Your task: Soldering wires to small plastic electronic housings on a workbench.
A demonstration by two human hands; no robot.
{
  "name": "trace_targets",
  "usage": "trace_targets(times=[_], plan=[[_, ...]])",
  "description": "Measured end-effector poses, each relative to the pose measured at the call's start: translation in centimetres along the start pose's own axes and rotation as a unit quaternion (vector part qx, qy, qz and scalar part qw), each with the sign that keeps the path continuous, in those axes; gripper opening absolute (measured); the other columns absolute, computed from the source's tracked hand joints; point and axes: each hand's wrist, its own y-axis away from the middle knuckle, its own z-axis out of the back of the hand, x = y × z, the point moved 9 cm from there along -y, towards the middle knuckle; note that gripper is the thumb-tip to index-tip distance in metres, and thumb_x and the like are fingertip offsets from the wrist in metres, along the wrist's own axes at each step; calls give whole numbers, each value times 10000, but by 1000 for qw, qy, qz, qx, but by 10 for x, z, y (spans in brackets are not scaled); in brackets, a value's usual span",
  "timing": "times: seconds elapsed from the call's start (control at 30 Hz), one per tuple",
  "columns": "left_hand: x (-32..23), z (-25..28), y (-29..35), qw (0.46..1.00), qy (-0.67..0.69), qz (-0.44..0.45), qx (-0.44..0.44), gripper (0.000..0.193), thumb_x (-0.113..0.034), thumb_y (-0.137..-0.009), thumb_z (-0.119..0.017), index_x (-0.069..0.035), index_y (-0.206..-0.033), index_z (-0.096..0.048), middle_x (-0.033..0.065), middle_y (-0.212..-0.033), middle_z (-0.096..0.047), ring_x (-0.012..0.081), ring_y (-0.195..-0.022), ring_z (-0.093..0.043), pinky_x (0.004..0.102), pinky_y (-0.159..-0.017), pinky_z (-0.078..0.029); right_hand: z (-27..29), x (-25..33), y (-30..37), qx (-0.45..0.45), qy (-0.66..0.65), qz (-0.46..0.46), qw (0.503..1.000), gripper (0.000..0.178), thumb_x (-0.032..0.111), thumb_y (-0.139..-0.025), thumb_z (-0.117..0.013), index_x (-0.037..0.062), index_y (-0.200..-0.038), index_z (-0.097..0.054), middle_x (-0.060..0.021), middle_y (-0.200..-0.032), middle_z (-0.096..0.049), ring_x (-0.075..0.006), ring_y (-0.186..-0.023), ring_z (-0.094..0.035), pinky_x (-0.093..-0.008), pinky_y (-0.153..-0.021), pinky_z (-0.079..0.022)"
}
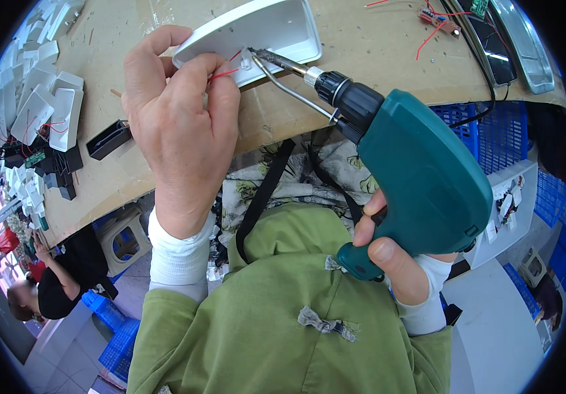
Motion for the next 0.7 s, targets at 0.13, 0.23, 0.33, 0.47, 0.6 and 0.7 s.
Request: trace_targets(times=[0.13, 0.23, 0.33, 0.47, 0.6, 0.7], plan=[[-1, 1, 0, 1000, -11, -7, -3, 87, -75, -709, -643, -35, -785, -659, 62, -1071, -563, 187, -724, -503, 332, -702, -366, 2, 0, 3, -3, -9, -9, 1000, 571, 290, -746, -736, -61, -1112, -474, -122, -983, -536, -167, -688, -572, -304, -587, -501], [-2, 0, 0, 1000, -17, -9, -1, 89, -79, -710, -643, -37, -786, -660, 62, -1075, -562, 188, -726, -504, 335, -706, -364, 2, 0, 3, -3, -20, -5, 1000, 591, 281, -744, -739, -66, -1138, -468, -128, -1012, -537, -166, -690, -573, -303, -588, -502], [-1, 0, 1, 1000, -14, -4, 2, 92, -85, -712, -643, -39, -789, -663, 61, -1077, -562, 190, -729, -505, 337, -712, -361, 2, 1, 1, -1, -23, 0, 1000, 607, 281, -742, -741, -70, -1153, -465, -133, -1040, -536, -167, -693, -573, -301, -585, -502], [-2, 0, 1, 1000, -20, -4, 5, 92, -93, -717, -641, -46, -792, -665, 56, -1080, -562, 188, -736, -506, 337, -717, -355, 0, 1, -1, 10, -17, 0, 1000, 610, 285, -742, -741, -73, -1154, -468, -137, -1051, -534, -170, -698, -575, -302, -580, -502], [-3, 0, 1, 1000, -26, -5, 11, 91, -99, -721, -643, -57, -798, -669, 50, -1076, -562, 183, -740, -504, 335, -718, -351, 0, 1, -1, 10, -15, 3, 1000, 610, 284, -742, -738, -75, -1156, -469, -141, -1050, -534, -172, -700, -577, -304, -581, -504], [-3, 1, 1, 1000, -28, -5, 8, 91, -106, -724, -648, -68, -803, -672, 46, -1074, -560, 180, -738, -498, 336, -717, -346, 1, 1, -2, 9, -8, 6, 1000, 608, 278, -744, -731, -81, -1157, -466, -146, -1049, -532, -172, -700, -576, -302, -581, -504]])
